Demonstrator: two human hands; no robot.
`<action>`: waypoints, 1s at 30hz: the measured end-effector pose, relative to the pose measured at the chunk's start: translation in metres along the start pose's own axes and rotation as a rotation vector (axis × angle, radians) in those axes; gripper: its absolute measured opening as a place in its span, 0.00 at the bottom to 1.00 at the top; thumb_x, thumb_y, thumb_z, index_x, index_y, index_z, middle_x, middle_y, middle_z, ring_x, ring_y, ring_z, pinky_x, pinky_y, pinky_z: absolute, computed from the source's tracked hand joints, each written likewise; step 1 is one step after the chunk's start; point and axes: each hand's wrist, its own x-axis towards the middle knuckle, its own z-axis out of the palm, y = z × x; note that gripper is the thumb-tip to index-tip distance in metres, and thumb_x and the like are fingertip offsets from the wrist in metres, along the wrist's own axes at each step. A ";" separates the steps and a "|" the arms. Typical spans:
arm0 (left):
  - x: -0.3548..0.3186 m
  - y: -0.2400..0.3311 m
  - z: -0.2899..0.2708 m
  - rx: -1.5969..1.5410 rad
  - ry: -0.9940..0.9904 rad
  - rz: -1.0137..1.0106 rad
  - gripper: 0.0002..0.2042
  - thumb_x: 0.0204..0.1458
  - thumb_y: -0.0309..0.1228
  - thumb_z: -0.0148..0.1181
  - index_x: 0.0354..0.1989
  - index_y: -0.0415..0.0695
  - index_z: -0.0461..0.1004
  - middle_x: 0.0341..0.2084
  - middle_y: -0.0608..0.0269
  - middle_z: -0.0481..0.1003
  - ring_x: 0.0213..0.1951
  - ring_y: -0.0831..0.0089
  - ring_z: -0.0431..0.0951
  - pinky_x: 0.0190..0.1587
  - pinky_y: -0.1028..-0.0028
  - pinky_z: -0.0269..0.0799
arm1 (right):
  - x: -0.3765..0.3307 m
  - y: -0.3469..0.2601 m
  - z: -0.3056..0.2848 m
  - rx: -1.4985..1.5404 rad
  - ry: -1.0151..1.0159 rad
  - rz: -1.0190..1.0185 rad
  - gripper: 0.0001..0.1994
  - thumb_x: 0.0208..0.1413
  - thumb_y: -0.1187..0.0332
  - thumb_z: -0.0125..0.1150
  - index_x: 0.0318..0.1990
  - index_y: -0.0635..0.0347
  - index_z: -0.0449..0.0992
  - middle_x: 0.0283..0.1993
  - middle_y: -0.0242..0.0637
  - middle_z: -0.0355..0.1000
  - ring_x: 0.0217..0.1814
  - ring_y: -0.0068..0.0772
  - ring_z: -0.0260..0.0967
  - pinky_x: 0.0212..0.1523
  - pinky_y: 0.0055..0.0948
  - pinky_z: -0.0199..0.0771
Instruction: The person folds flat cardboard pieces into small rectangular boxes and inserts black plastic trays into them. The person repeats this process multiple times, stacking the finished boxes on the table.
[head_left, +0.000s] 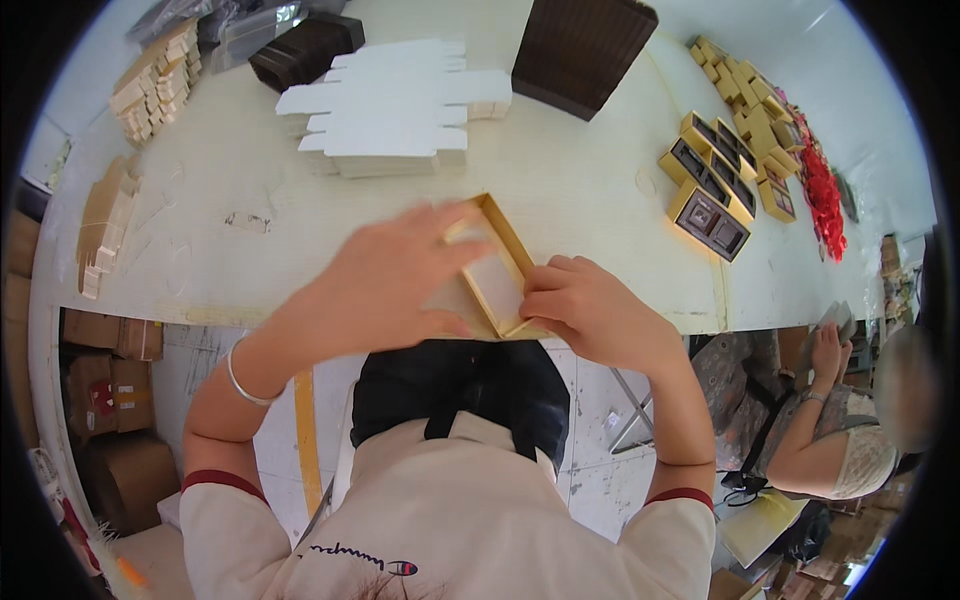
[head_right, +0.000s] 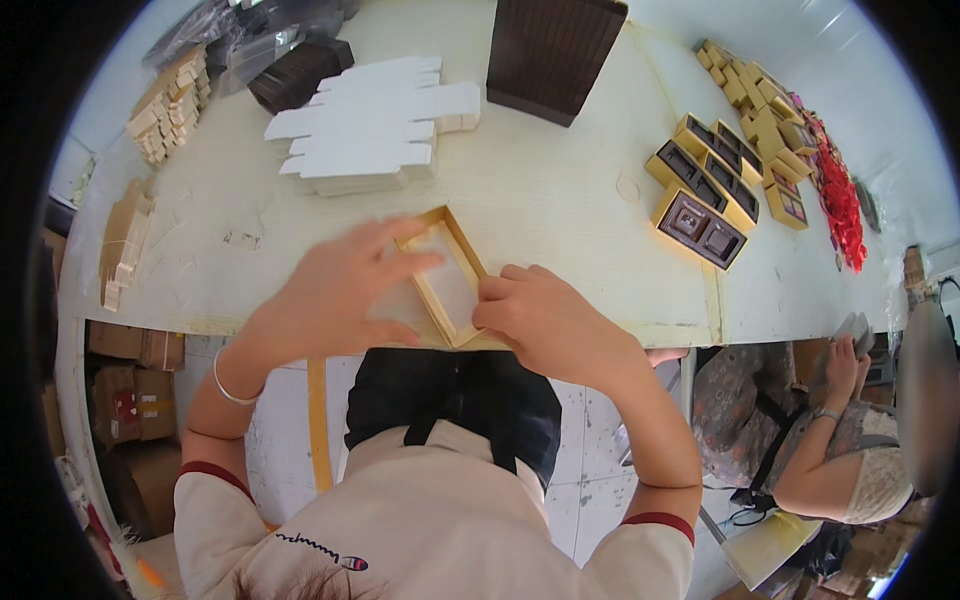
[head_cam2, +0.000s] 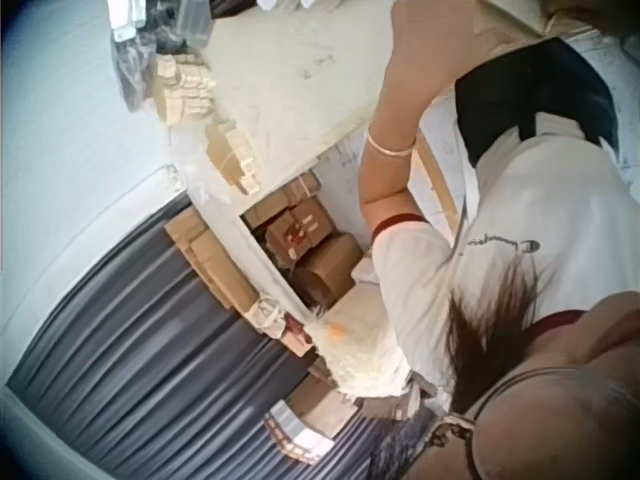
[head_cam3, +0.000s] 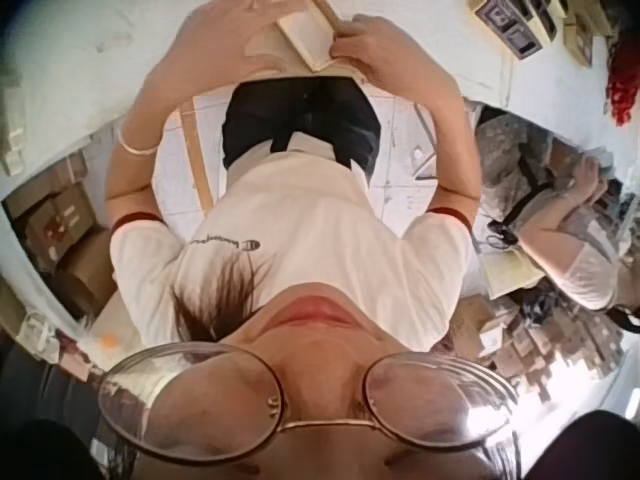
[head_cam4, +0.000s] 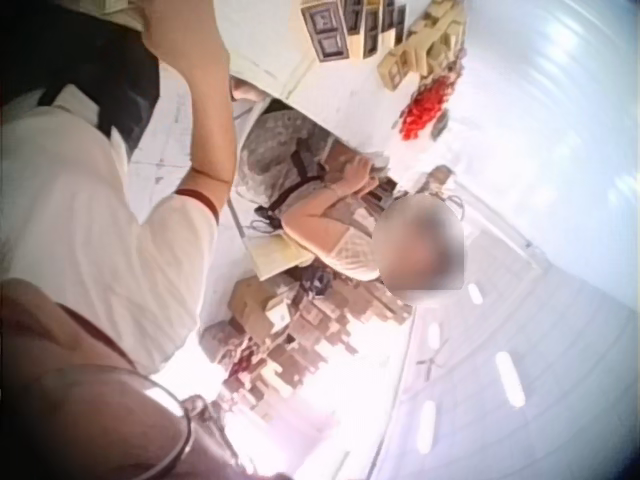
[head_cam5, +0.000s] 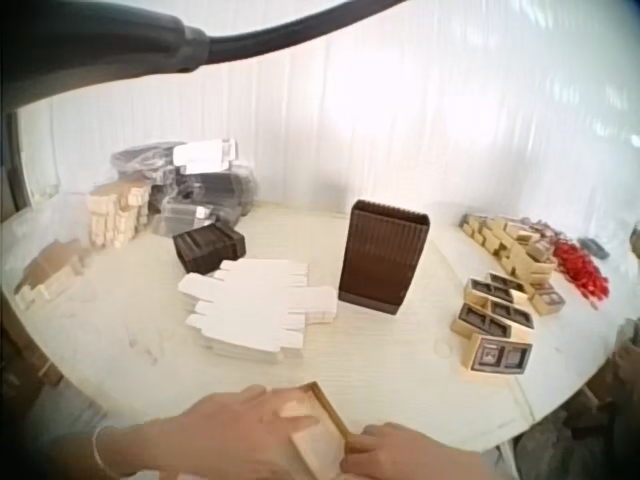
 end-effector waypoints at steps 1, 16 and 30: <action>0.004 -0.008 -0.004 0.117 0.082 0.033 0.31 0.38 0.34 0.71 0.54 0.44 0.69 0.52 0.55 0.69 0.53 0.56 0.69 0.55 0.61 0.64 | -0.003 0.004 -0.005 -0.037 -0.021 -0.015 0.06 0.48 0.72 0.63 0.35 0.59 0.75 0.42 0.36 0.71 0.49 0.44 0.66 0.48 0.40 0.66; 0.019 -0.040 0.021 -0.064 0.015 -0.012 0.35 0.33 0.40 0.75 0.51 0.42 0.67 0.43 0.59 0.72 0.48 0.58 0.69 0.49 0.65 0.67 | 0.001 0.020 -0.025 0.326 0.295 -0.099 0.13 0.44 0.72 0.68 0.39 0.61 0.74 0.62 0.48 0.63 0.65 0.50 0.59 0.61 0.39 0.63; -0.021 -0.016 0.053 -0.287 0.325 -0.238 0.42 0.38 0.41 0.72 0.63 0.41 0.59 0.52 0.53 0.67 0.52 0.55 0.65 0.56 0.60 0.58 | 0.103 0.120 -0.189 -0.825 0.536 0.297 0.05 0.54 0.69 0.59 0.33 0.60 0.79 0.34 0.36 0.75 0.44 0.39 0.69 0.47 0.41 0.64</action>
